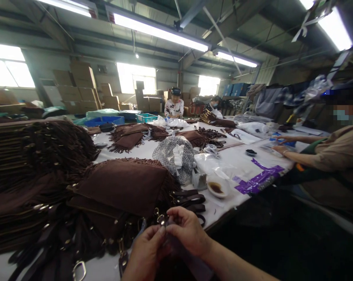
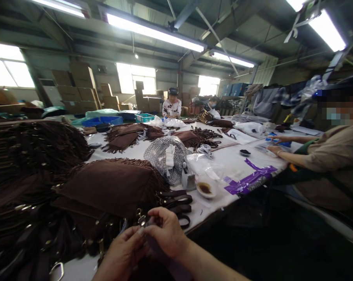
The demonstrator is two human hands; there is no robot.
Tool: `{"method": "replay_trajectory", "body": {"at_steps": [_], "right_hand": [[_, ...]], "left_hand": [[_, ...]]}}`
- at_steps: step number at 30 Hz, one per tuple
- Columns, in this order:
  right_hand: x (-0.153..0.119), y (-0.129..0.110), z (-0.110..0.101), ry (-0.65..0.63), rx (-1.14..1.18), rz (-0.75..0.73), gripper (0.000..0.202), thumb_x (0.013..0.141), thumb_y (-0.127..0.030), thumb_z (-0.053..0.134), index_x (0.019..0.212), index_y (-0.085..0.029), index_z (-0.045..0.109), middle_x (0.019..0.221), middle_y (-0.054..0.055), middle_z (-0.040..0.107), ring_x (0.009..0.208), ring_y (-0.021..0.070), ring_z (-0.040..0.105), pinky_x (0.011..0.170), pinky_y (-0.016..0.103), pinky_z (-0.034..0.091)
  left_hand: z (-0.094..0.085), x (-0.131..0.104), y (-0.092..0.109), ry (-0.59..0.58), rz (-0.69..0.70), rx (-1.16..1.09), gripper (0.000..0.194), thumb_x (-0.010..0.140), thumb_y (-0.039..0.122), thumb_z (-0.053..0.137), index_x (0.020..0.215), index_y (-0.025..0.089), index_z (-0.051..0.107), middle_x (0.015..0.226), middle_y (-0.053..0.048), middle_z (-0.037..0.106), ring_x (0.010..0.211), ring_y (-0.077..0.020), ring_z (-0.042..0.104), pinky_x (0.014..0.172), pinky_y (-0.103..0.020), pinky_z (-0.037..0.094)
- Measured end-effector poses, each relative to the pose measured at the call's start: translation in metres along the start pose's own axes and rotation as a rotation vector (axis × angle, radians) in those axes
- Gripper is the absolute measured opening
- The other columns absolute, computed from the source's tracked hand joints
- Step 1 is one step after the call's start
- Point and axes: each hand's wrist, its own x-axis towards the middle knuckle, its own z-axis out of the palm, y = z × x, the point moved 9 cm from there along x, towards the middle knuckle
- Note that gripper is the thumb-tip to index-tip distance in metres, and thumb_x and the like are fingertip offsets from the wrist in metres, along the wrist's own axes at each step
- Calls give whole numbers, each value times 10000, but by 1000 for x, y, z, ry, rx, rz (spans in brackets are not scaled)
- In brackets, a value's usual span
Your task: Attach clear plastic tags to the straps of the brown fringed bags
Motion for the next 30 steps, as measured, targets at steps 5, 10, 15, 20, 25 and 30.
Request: {"method": "replay_trajectory", "body": {"at_steps": [5, 10, 15, 20, 25, 30], "right_hand": [[-20, 7, -5, -137, -129, 82, 297, 765, -284, 681, 1025, -142, 682, 880, 53, 702, 779, 187, 623, 683, 268, 473], [-40, 26, -21, -85, -349, 204, 262, 784, -318, 615, 605, -129, 643, 574, -4, 575, 562, 119, 481, 504, 212, 341], [-48, 48, -21, -98, -179, 264, 281, 739, -380, 647, 613, -132, 606, 554, -17, 524, 541, 107, 445, 496, 209, 325], [-48, 52, -20, -107, -230, 252, 310, 731, -397, 659, 602, -115, 641, 539, -13, 518, 532, 102, 446, 491, 204, 313], [-35, 46, -7, -79, -138, 286, 479, 798, -547, 565, 630, -110, 664, 536, 35, 585, 461, 127, 493, 431, 221, 326], [-12, 29, 3, -17, -214, 153, 530, 818, -582, 552, 581, -116, 635, 536, 34, 587, 489, 122, 496, 451, 219, 333]], "left_hand": [[-10, 1, 3, 53, 6, -45, 169, 693, 240, 789, 767, 134, 680, 791, -57, 698, 770, -165, 665, 741, -267, 550], [-1, 3, -6, -11, -52, -76, 201, 734, 302, 759, 829, 153, 662, 872, -79, 723, 821, -201, 687, 726, -299, 555], [4, 6, -2, 22, -119, -204, 308, 805, 413, 673, 989, 166, 658, 1002, -104, 735, 849, -200, 703, 711, -288, 552], [-8, 17, 0, 185, -29, -230, 173, 746, 262, 750, 873, 170, 678, 859, -55, 742, 752, -152, 695, 568, -210, 500], [-4, 17, 5, 169, 63, -185, 132, 731, 211, 743, 841, 144, 714, 875, -80, 751, 807, -187, 703, 619, -232, 529], [-10, 6, 14, 239, 121, -125, 220, 679, 265, 781, 850, 138, 728, 924, -103, 758, 792, -206, 708, 631, -258, 552]]}}
